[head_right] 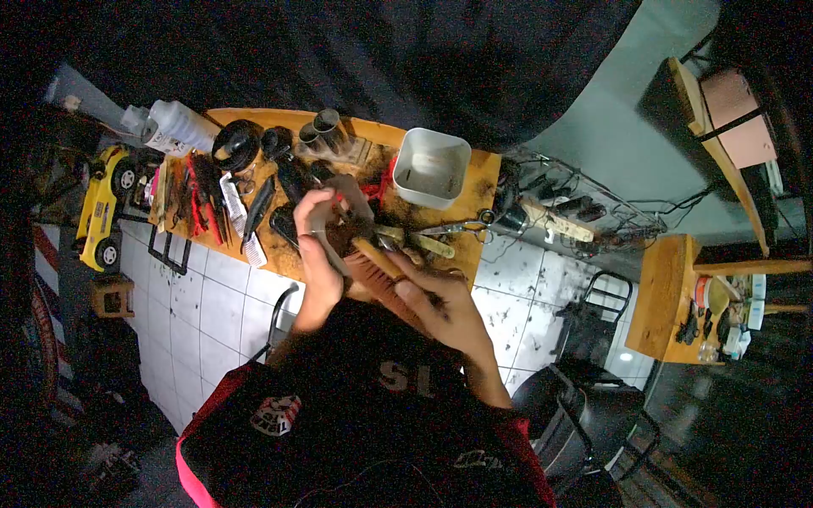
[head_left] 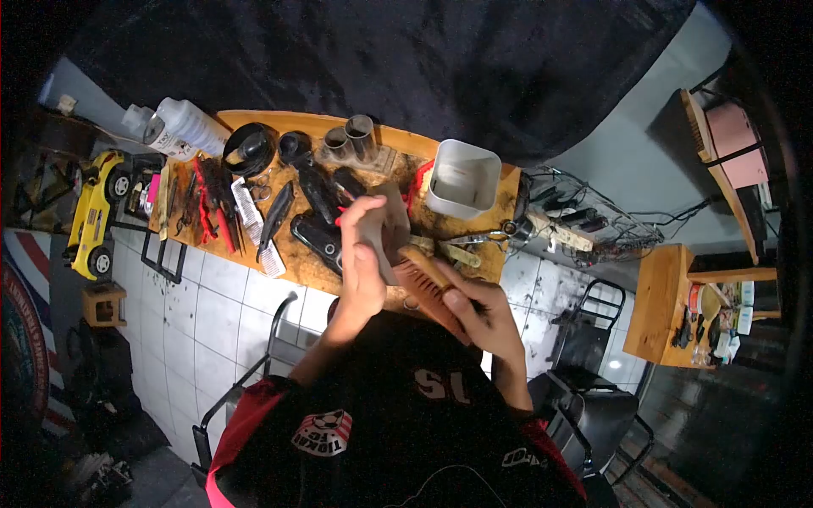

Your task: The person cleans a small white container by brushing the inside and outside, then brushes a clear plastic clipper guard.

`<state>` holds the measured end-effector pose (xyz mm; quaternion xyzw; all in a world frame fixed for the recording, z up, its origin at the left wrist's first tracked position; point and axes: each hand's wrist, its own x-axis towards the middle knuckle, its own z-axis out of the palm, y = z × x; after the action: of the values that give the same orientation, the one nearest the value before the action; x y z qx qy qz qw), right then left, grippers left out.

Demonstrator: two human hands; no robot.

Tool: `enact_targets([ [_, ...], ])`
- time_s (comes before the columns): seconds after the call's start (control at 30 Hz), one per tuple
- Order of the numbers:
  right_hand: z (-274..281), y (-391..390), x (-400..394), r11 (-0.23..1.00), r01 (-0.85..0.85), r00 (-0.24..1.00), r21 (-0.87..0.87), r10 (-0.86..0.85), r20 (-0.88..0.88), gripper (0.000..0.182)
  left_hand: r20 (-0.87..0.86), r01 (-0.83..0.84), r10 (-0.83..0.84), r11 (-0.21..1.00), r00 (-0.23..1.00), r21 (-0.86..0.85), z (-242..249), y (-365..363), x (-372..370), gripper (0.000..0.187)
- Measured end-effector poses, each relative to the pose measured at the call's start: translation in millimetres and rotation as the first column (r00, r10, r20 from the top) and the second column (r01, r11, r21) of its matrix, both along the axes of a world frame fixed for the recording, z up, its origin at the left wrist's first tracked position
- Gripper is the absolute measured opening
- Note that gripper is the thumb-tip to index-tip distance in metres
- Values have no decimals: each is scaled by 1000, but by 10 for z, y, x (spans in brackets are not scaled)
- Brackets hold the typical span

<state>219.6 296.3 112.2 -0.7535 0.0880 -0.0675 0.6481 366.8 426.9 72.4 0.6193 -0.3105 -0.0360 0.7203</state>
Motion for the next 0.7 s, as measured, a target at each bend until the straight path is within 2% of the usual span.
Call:
enact_targets([
  [0.1,-34,24,88,968,240,971,78,-239,-15,39,14,80,-80,996,997,46,-31,6,-61,69],
  [0.13,32,37,138,952,287,958,106,-284,-47,39,116,57,-68,994,991,93,-12,-13,-82,67],
  [0.17,34,66,165,945,306,952,115,-303,-44,39,218,28,-58,990,974,138,24,-41,-111,66],
  [0.2,33,93,193,938,323,947,126,-320,-40,39,232,11,-42,991,972,131,117,-104,-172,63],
  [0.3,-8,106,129,971,224,974,79,-225,5,38,320,-163,106,974,942,159,112,-122,-105,62],
  [0.37,-22,68,78,993,112,993,35,-113,31,38,102,-23,12,993,995,112,137,-45,-48,56],
  [0.43,-16,14,46,1000,1,999,6,-1,47,38,45,-19,15,996,999,89,74,-2,-18,57],
  [0.47,-92,-39,21,998,-42,997,-48,45,60,38,-98,57,-55,998,994,17,83,7,10,58],
  [0.5,-89,-60,18,998,-30,998,-49,32,51,37,-234,122,-133,991,963,-64,109,7,44,59],
  [0.57,-59,-88,15,999,-5,1000,-50,7,26,37,-364,93,-124,990,923,-102,117,8,114,60],
  [0.63,24,-48,83,986,158,987,-56,-159,-6,37,-607,102,-215,971,765,-214,310,10,63,65],
  [0.7,75,28,217,953,295,955,-72,-291,53,38,-572,187,-210,977,793,-100,316,14,25,66],
])
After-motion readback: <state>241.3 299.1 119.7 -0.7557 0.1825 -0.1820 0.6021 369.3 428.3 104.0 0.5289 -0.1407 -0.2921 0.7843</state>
